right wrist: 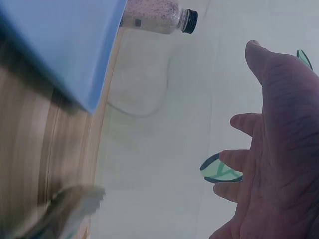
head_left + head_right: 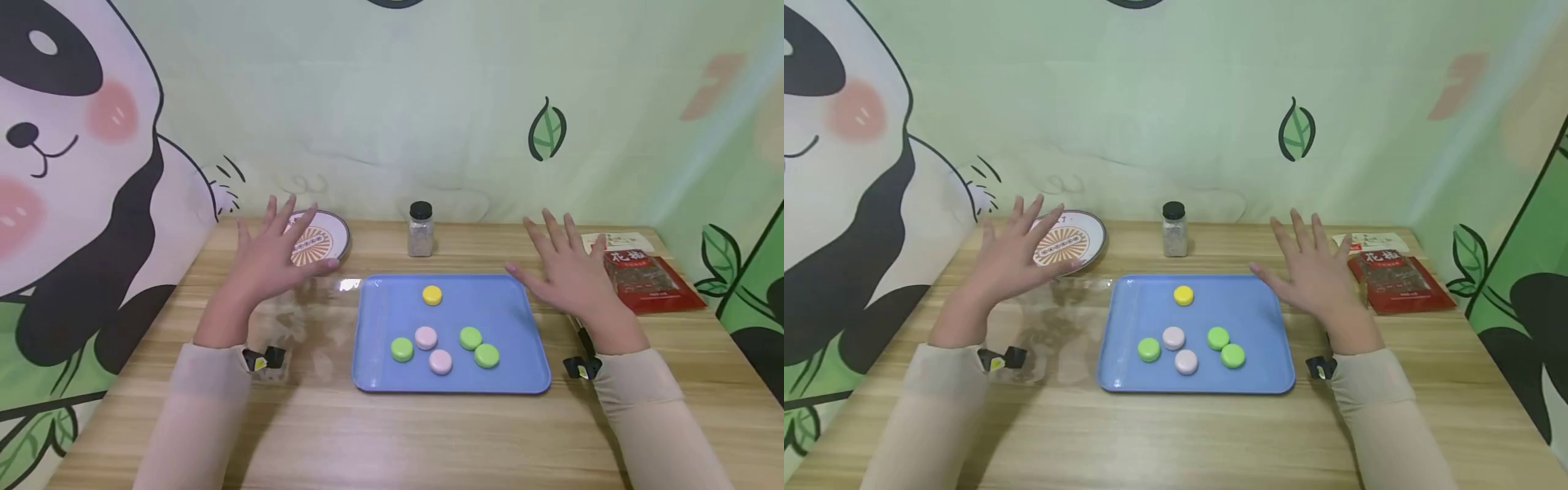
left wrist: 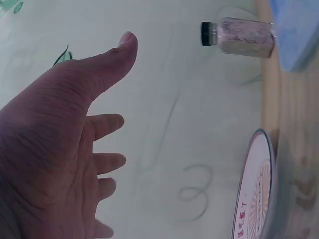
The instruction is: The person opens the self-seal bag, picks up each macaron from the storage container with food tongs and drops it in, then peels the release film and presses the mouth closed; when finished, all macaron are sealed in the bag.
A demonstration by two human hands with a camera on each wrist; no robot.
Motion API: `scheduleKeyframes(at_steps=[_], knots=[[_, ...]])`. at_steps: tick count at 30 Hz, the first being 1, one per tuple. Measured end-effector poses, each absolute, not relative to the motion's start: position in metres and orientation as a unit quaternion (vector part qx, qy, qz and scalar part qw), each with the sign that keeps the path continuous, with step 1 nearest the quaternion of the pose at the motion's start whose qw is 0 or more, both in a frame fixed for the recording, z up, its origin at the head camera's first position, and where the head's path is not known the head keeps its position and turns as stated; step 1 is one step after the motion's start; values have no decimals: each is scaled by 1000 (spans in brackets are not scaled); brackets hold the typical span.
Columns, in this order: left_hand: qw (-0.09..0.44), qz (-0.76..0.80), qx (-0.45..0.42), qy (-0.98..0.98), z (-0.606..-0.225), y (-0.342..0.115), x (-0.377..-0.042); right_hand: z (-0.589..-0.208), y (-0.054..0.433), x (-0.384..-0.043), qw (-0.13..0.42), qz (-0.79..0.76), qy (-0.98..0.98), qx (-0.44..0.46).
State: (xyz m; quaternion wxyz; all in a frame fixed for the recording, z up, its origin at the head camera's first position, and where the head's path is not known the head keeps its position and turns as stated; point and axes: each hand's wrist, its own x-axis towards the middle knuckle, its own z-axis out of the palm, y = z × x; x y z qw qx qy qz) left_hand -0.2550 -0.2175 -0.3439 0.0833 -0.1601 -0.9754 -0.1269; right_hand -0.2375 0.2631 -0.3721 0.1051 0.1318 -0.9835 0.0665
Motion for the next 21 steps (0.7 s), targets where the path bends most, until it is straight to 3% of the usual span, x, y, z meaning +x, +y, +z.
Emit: scheduleKeyframes(at_steps=[6,13,21], knots=[[8,-128,-222,-967,-354,-214,-242,-378,280,-220,100,86,-983,128],[-100,-189,-274,-938,-402,-199,-233,-410,313,-192,78,111,-988,81],[-145,-207,-281,-926,-435,-189,-236,-428,333,-170,92,181,-979,14]])
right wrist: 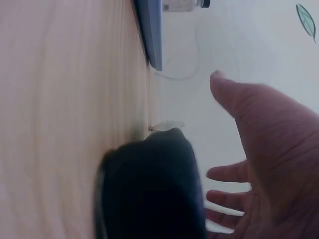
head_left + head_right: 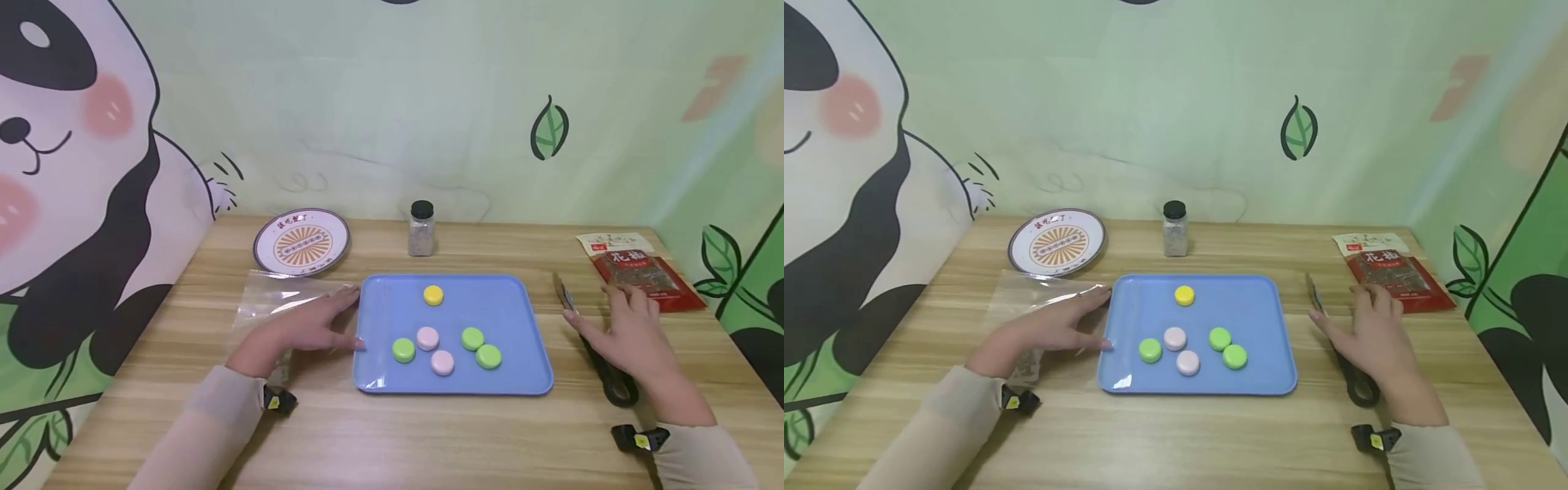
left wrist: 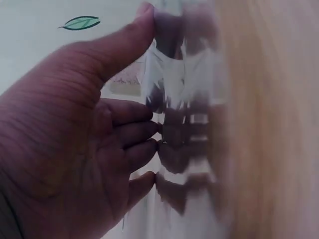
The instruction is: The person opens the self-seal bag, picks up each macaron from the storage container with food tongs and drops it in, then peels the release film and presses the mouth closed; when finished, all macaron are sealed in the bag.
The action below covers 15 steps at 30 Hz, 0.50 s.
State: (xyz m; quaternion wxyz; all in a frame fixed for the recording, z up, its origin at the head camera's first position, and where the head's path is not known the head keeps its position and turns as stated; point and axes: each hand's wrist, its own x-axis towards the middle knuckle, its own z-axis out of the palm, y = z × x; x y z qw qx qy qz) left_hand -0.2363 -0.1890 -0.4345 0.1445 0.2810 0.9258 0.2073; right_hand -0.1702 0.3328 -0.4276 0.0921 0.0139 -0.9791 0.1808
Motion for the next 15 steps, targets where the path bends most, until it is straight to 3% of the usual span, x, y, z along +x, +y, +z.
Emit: scheduleKeyframes(at_steps=[5,15], knots=[[126,201,281,930,-437,-185,-237,-427,330,-167,78,185,-979,-26],[18,195,272,942,-428,-178,-237,-429,329,-165,2,147,-987,-60]])
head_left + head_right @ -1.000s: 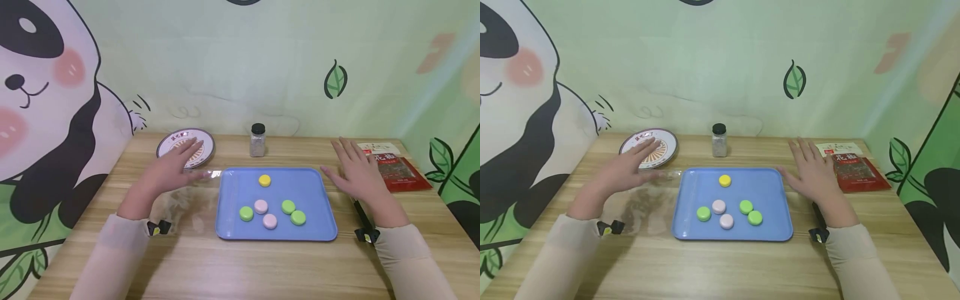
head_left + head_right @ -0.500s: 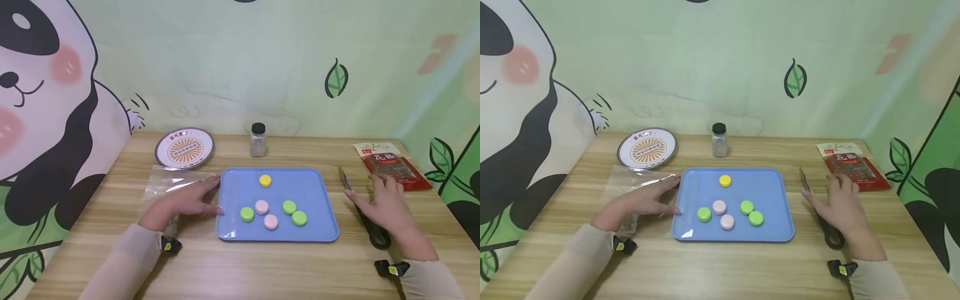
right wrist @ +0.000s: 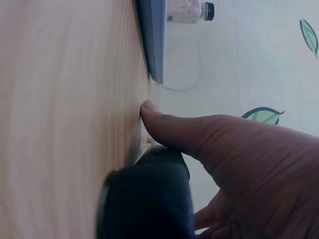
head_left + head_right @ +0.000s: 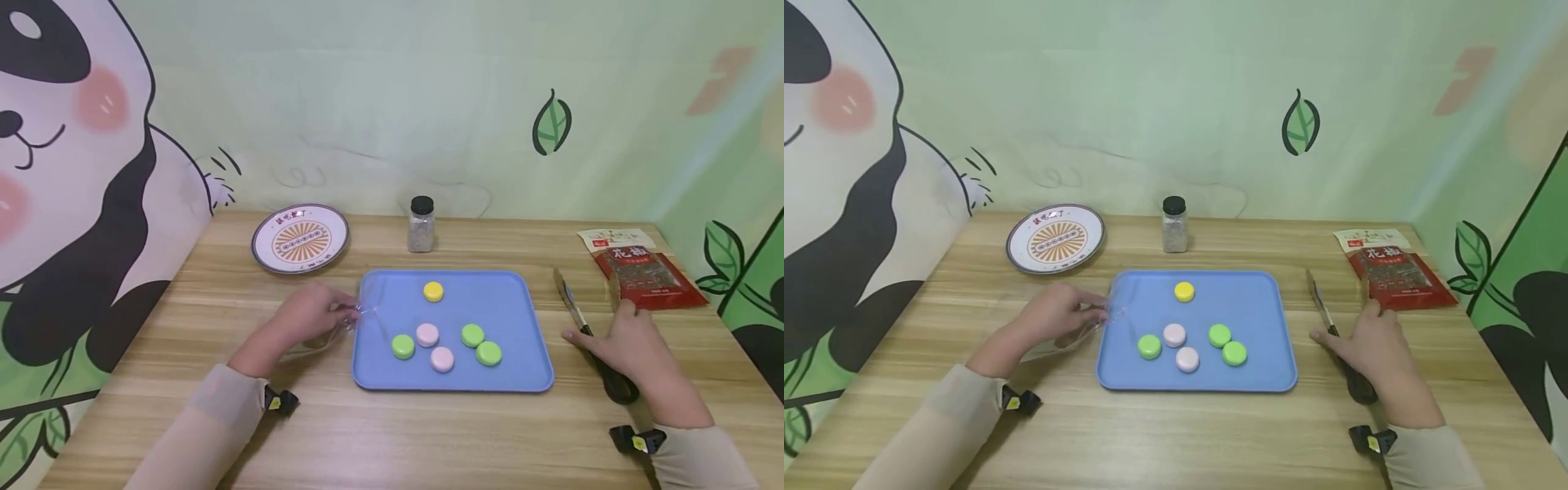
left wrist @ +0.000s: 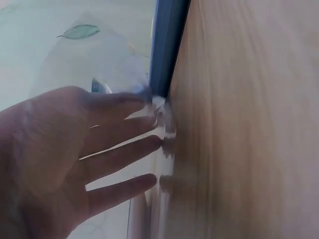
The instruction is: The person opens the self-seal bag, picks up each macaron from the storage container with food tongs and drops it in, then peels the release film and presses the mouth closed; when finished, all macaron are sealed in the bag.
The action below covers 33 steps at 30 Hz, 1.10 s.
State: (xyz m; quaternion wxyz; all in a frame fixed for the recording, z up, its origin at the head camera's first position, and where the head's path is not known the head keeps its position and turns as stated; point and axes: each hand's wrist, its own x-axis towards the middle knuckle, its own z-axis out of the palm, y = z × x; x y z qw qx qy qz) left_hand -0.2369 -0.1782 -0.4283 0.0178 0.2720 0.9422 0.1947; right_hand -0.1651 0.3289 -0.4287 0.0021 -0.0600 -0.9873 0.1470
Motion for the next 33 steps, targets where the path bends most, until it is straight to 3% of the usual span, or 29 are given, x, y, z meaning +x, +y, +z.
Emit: scheduleKeyframes(at_steps=[3,7,19,27,33], knots=[[-16,210,271,939,-427,-177,-237,-428,331,-166,-30,152,-986,-56],[-43,229,250,940,-427,-175,-236,-431,329,-168,-26,163,-986,-37],[-64,279,265,921,-434,-169,-238,-435,303,-169,110,199,-973,34],[-24,320,261,910,-429,-172,-237,-435,290,-169,141,195,-968,72],[-64,271,224,934,-421,-165,-237,-421,268,-170,154,210,-959,112]])
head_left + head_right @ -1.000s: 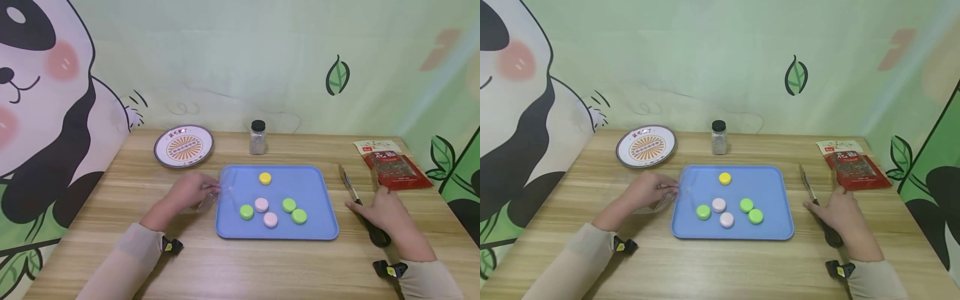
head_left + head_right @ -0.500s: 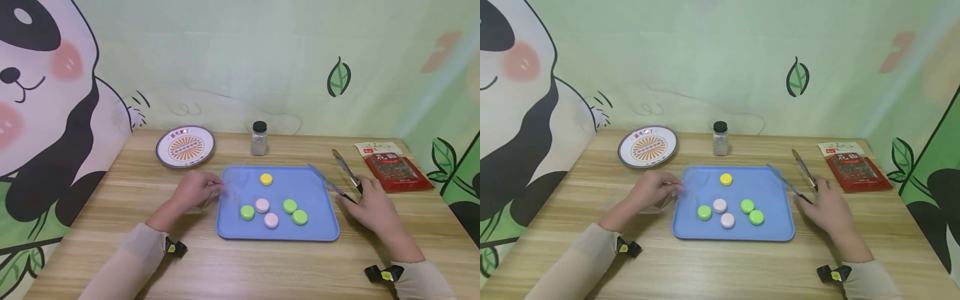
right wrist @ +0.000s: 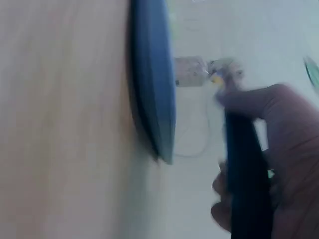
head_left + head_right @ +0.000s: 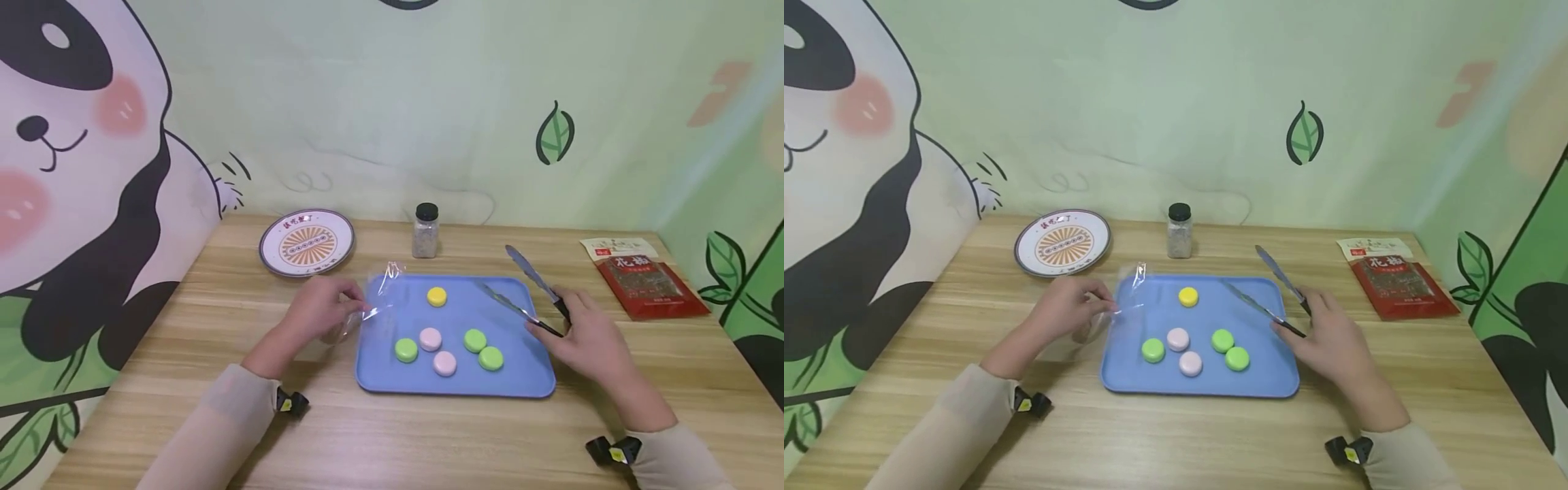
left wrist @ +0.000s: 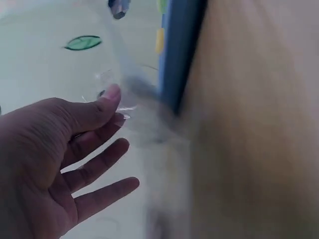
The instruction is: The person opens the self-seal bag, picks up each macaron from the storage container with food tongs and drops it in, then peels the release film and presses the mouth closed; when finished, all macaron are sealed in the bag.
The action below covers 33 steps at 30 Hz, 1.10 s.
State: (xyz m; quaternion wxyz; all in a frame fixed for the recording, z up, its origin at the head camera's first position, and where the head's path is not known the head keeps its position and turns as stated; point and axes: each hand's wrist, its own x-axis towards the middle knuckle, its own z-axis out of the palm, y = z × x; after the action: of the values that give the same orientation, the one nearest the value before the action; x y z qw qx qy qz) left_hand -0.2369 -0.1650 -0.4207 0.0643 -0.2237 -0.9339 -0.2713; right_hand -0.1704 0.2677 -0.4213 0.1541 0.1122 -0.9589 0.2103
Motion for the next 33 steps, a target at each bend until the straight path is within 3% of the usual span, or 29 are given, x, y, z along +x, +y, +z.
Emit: scheduleKeyframes(at_steps=[5,12,16,23,33], knots=[[106,-194,-251,-942,-406,-155,-235,-399,220,-175,127,223,-950,180],[115,-189,-290,-931,-397,-148,-233,-384,167,-187,80,152,-962,211],[125,-273,-287,-910,-396,-153,-235,-391,163,-195,71,113,-969,210],[80,-472,-258,-840,-399,-161,-239,-399,168,-202,76,109,-963,234],[92,-477,-242,-840,-405,-156,-240,-401,172,-204,83,133,-956,248]])
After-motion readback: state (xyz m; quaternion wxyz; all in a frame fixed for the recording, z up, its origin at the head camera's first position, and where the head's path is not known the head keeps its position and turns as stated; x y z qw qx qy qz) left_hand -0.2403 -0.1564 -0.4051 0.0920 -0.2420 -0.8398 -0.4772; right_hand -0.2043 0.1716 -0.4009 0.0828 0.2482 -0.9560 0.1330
